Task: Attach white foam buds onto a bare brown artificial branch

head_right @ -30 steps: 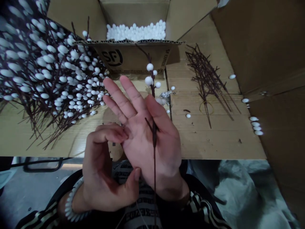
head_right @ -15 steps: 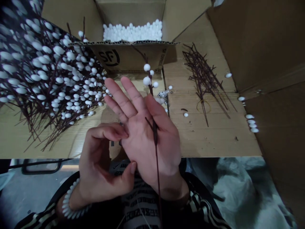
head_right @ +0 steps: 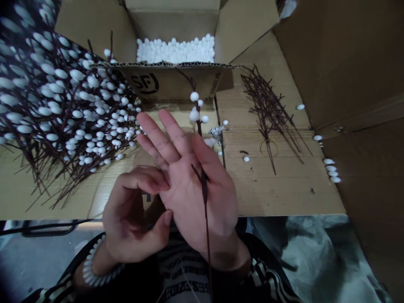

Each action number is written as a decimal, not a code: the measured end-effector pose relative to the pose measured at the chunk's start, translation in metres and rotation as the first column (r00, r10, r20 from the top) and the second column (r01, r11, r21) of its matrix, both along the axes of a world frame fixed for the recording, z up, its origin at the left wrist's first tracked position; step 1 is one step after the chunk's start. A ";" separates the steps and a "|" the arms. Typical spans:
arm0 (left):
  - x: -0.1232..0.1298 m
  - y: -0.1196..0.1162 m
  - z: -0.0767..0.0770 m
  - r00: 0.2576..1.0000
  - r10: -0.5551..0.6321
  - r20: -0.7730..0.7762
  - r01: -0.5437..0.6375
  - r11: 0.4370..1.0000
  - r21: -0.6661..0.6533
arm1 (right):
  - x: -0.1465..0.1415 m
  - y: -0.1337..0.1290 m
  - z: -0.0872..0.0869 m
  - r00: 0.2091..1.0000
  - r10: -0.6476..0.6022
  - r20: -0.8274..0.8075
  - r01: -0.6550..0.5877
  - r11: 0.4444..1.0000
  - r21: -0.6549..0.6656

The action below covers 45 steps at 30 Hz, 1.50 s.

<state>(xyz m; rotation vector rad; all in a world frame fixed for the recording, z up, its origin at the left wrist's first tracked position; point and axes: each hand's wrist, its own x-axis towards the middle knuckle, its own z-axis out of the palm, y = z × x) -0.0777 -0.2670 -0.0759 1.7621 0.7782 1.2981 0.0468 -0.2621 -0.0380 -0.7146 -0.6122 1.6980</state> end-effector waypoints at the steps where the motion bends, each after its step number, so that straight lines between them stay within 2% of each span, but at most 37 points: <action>1: -0.003 0.002 -0.002 0.999 -0.033 0.030 0.033 0.999 -0.009 | 0.000 0.001 -0.002 1.000 0.013 -0.004 -0.013 1.000 0.007; 5: -0.010 0.006 -0.008 0.992 -0.078 0.102 0.086 0.994 -0.071 | 0.000 0.003 -0.008 0.995 0.043 -0.093 -0.039 0.999 0.037; 8: -0.011 0.007 -0.006 0.994 -0.048 0.101 0.051 0.998 -0.029 | -0.003 0.004 -0.011 0.988 0.056 -0.145 -0.046 0.996 0.074; 12: -0.011 0.008 0.000 0.996 -0.027 0.087 0.024 0.999 0.029 | -0.005 0.004 -0.014 0.993 0.053 -0.104 -0.045 0.995 0.085; 16: -0.017 0.010 0.000 0.994 -0.030 0.109 0.030 1.000 -0.003 | -0.005 0.001 -0.017 0.983 0.085 -0.162 -0.075 0.995 0.068; 20: -0.022 0.009 -0.004 0.999 0.016 0.038 -0.016 1.000 -0.013 | -0.005 -0.004 -0.018 0.945 0.146 -0.294 -0.134 0.989 0.059; 24: -0.022 0.008 -0.005 0.997 0.053 0.062 -0.051 0.998 -0.040 | -0.004 -0.008 -0.020 0.935 0.162 -0.314 -0.141 0.986 0.087; 29: -0.021 0.008 -0.003 0.993 0.036 0.115 -0.020 0.990 -0.141 | -0.002 -0.008 -0.025 0.947 0.189 -0.261 -0.154 0.977 0.149; 34: -0.022 0.014 0.000 0.995 0.013 0.100 0.004 0.986 -0.169 | 0.000 -0.006 -0.028 0.964 0.208 -0.164 -0.173 0.963 0.207; 38: -0.020 0.015 0.000 0.991 0.016 0.134 0.011 0.980 -0.198 | 0.000 -0.006 -0.026 0.974 0.197 -0.109 -0.173 0.965 0.197; 45: -0.018 0.017 -0.001 0.988 0.015 0.153 0.027 0.963 -0.268 | -0.001 -0.008 -0.022 0.982 0.158 -0.106 -0.135 0.972 0.193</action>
